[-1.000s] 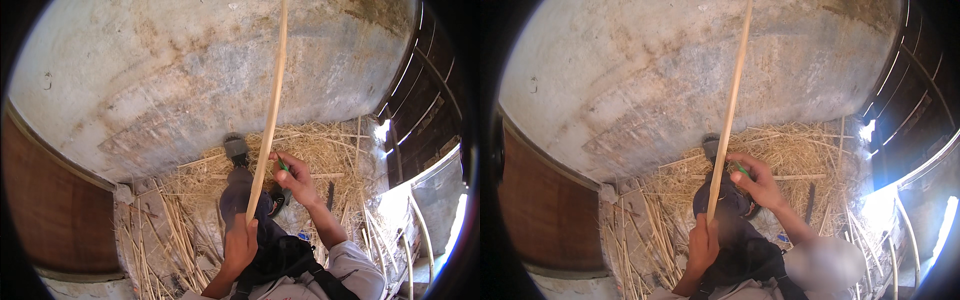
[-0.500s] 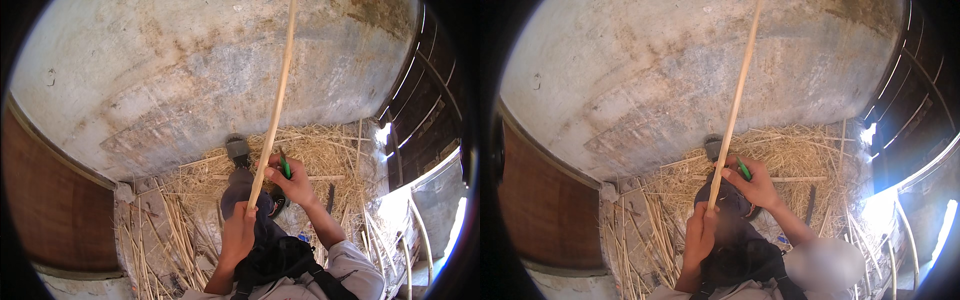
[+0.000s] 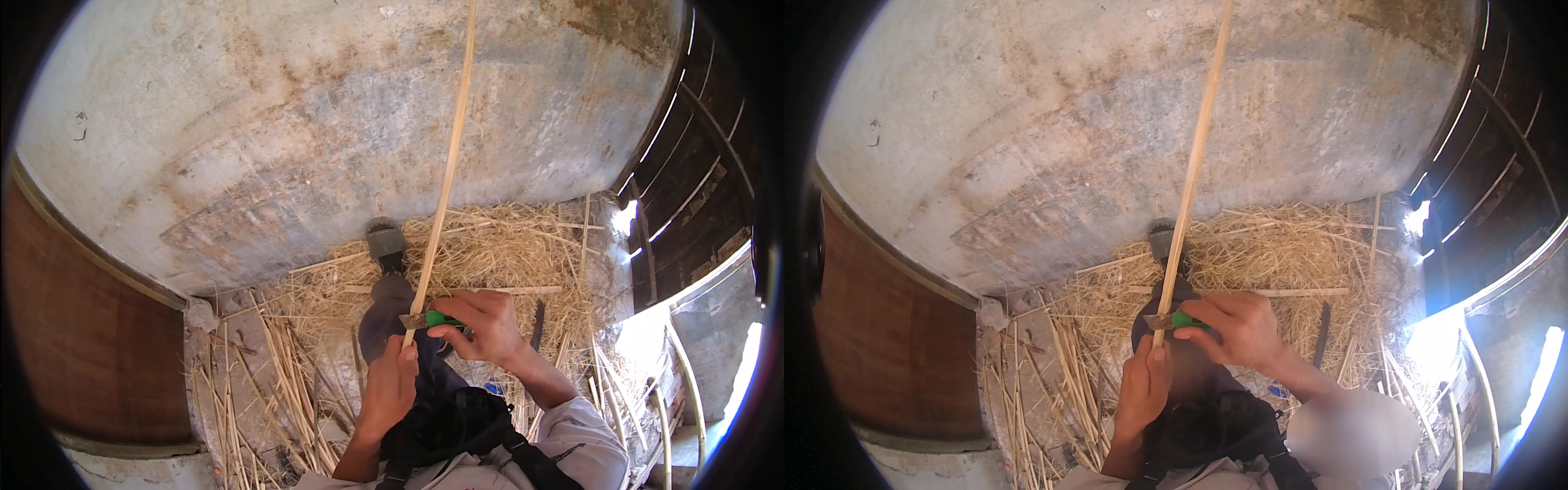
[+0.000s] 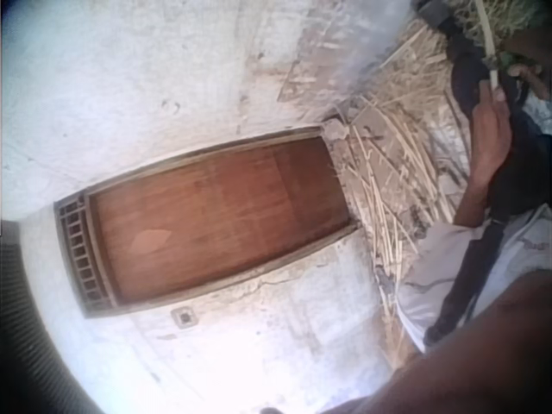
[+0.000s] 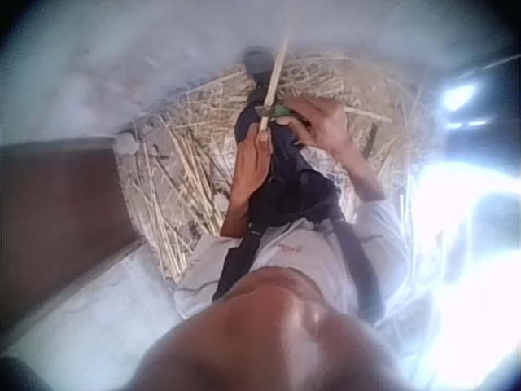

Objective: The person shaves a thin strip of wood using a utility knife and then refines the edge of the wood using a large machete.

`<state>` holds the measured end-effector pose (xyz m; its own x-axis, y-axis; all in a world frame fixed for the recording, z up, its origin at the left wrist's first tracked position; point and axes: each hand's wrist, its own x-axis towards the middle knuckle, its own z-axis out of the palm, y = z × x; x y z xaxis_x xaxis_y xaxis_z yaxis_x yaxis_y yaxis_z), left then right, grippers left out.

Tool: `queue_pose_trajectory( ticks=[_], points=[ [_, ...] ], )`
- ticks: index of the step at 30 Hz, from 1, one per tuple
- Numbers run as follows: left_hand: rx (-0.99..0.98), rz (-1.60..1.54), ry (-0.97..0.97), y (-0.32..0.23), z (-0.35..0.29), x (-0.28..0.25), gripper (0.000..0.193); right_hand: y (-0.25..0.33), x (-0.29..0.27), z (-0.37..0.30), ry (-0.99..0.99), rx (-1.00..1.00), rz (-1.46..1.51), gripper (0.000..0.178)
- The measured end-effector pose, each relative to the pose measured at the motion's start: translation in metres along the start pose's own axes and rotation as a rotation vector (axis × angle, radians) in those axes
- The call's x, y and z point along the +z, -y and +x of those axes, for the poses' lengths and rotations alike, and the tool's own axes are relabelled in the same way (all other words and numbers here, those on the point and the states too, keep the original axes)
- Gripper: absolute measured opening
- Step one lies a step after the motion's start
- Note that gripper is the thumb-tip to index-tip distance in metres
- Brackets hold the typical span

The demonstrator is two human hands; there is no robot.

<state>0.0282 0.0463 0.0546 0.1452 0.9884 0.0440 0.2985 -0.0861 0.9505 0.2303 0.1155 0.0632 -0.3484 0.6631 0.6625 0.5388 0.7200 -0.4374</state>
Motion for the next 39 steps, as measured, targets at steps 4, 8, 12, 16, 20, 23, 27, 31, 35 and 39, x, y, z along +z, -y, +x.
queue_pose_trajectory(
  ticks=[4, 8, 12, 16, 20, 23, 27, 31, 35, 39],
  points=[
    [0.025, 0.122, -0.065, -0.001, -0.002, 0.002, 0.032, 0.007, -0.002, 0.004, -0.011, 0.0, -0.084, 0.029],
    [0.016, 0.147, -0.079, -0.005, -0.001, 0.003, 0.031, 0.013, -0.003, 0.005, -0.028, 0.016, -0.134, 0.029],
    [-0.004, 0.163, -0.074, -0.004, -0.001, 0.001, 0.03, 0.006, 0.002, 0.006, -0.071, 0.009, -0.137, 0.029],
    [-0.033, 0.202, -0.056, -0.001, -0.008, 0.002, 0.032, -0.007, 0.004, 0.011, -0.116, 0.055, -0.141, 0.029],
    [-0.043, 0.195, -0.074, 0.004, -0.008, -0.001, 0.032, -0.005, 0.004, 0.018, -0.093, 0.034, -0.156, 0.028],
    [-0.045, 0.201, -0.087, 0.005, -0.01, 0.0, 0.032, -0.009, 0.007, 0.017, -0.097, 0.021, -0.175, 0.028],
    [-0.055, 0.253, -0.096, 0.01, -0.013, -0.004, 0.032, -0.01, 0.01, 0.018, -0.084, 0.008, -0.152, 0.028],
    [-0.096, 0.33, -0.05, 0.021, -0.023, -0.002, 0.028, -0.05, 0.016, 0.023, -0.371, 0.144, -0.221, 0.026],
    [-0.073, 0.327, -0.027, 0.042, -0.042, 0.002, 0.024, -0.08, -0.017, 0.057, -0.33, 0.38, -0.195, 0.026],
    [-0.074, 0.31, -0.014, 0.049, -0.037, -0.01, 0.023, -0.083, -0.017, 0.058, -0.305, 0.362, -0.169, 0.025]
  ],
)
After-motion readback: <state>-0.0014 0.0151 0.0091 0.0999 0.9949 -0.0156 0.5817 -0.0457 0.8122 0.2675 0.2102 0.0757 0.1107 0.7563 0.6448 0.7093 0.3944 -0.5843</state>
